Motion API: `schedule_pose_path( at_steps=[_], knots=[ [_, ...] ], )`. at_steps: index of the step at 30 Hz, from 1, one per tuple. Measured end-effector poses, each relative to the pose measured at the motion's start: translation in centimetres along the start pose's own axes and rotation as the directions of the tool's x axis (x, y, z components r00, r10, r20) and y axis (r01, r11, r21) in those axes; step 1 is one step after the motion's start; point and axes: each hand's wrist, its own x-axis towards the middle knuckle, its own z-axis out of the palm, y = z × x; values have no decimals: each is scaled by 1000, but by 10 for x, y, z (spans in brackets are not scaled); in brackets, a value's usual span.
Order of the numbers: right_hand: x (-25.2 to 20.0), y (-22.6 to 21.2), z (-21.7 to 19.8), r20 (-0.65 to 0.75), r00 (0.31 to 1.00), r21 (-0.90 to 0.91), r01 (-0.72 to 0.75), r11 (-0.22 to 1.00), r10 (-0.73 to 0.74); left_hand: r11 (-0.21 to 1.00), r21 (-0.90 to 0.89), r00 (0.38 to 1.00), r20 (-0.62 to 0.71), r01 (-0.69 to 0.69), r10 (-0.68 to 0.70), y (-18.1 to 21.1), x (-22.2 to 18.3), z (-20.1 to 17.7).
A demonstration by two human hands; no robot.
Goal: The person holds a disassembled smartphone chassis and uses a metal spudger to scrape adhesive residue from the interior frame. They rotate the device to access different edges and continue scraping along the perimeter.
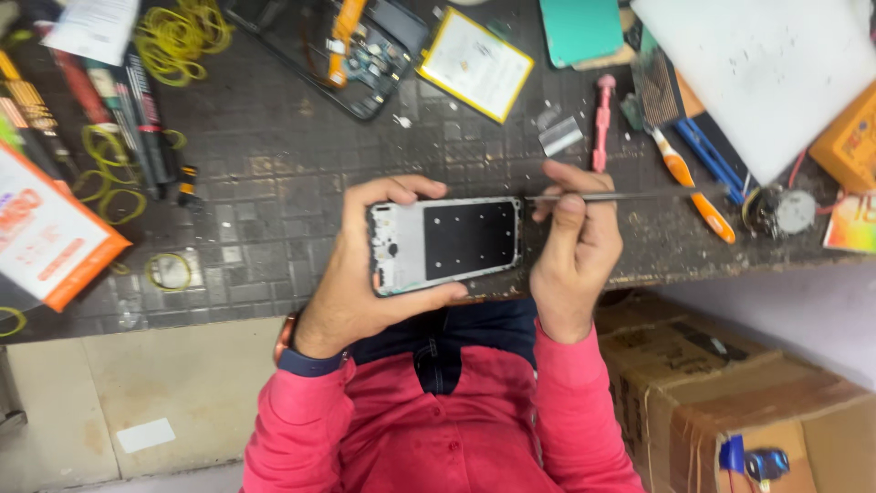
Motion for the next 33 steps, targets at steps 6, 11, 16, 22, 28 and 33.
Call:
schedule_pose_path(
  at_steps=[6, 11, 16, 22, 28, 33],
  knots=[
    [-3, 1, 5, -121, 992, 242, 6, 970, 24, 998, -59, 993, -112, 37, -44, -1, -3, -4],
    [-10, 6, 1, -75, 997, 211, -17, 977, 34, 965, -262, 990, -128, 19, -55, 0, -9, -7],
    [-15, 3, 0, 59, 997, 82, 52, 995, -57, 999, 1, 995, -83, 49, -49, 10, -14, -28],
    [-32, -2, -6, 135, 987, -89, 105, 990, -92, 997, -33, 996, -53, 67, -68, 5, -14, -41],
    [-40, -5, -12, 233, 962, -276, 205, 939, -142, 998, 12, 995, -76, 66, -65, 7, -11, -41],
    [-40, -2, -9, 225, 964, -229, 197, 953, -145, 998, -5, 995, -74, 69, -69, 7, -9, -42]
  ],
)
